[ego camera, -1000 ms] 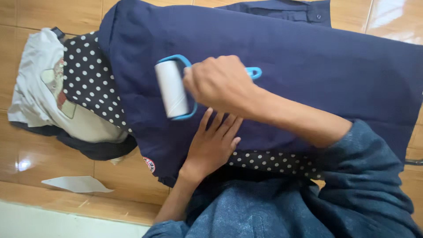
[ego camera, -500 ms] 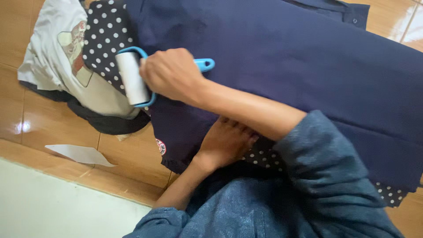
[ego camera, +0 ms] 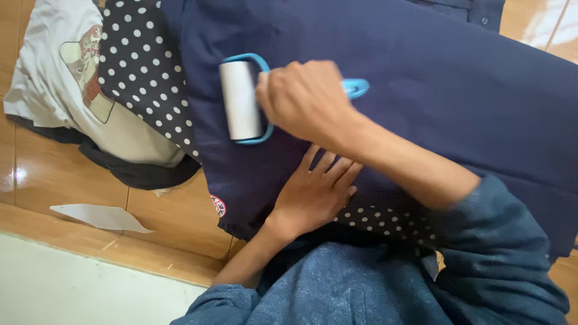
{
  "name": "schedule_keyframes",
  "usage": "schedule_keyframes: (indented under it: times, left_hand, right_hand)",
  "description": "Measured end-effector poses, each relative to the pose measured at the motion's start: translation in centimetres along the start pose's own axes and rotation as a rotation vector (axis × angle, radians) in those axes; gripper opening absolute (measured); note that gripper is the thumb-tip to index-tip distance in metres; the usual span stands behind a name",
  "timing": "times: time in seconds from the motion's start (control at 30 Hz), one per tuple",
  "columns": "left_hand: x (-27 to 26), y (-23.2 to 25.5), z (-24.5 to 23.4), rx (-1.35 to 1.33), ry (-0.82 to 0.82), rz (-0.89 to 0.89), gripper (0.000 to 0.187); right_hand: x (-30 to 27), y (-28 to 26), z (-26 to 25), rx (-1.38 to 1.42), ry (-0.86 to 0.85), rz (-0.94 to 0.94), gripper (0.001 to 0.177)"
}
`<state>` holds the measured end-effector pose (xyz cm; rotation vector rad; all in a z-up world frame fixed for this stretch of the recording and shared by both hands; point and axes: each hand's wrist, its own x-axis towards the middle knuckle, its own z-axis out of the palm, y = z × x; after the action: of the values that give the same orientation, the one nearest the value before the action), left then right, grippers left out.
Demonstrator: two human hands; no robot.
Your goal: The person uses a lint roller to clean a dark blue shirt and a white t-shirt on a polka-dotted ironing board. They roll the tool over the fabric surfaces to remove lint, then fold the shirts and place them aside.
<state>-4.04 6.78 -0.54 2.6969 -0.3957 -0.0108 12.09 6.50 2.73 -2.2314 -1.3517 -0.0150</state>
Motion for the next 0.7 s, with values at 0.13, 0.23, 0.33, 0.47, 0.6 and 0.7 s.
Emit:
schedule_keyframes:
  times: [0.13,0.23,0.33,0.47,0.6,0.7]
  left_hand:
    - [0.0,-0.2,0.1,-0.035,-0.111,0.010,0.049]
    - [0.1,-0.2,-0.5,0.062,-0.069,0.050,0.052]
    - [0.8,0.0,-1.3,0.068,0.032,0.023,0.062]
    - [0.4,0.4,-1.9,-0.147,-0.146,-0.133,0.050]
    - [0.7,0.4,-1.5,-0.138,-0.395,-0.242,0.041]
    - [0.7,0.2,-1.4,-0.083,0.047,-0.018,0.054]
  right_hand:
    - [1.2,-1.3,4.4,0.077,0.128,-0.121,0.043]
    - [3.2,-3.6,7.1,0.190,0.114,-0.092,0.046]
    - [4.6,-4.7,6.9,0.205,0.002,-0.052,0.050]
    - [3.3,-4.2,3.5,0.209,-0.118,0.003,0.055]
    - [-0.2,-0.5,-0.7,0.130,-0.201,0.116,0.056]
    - [-3.0,4.0,-3.4,-0.043,-0.216,0.185,0.048]
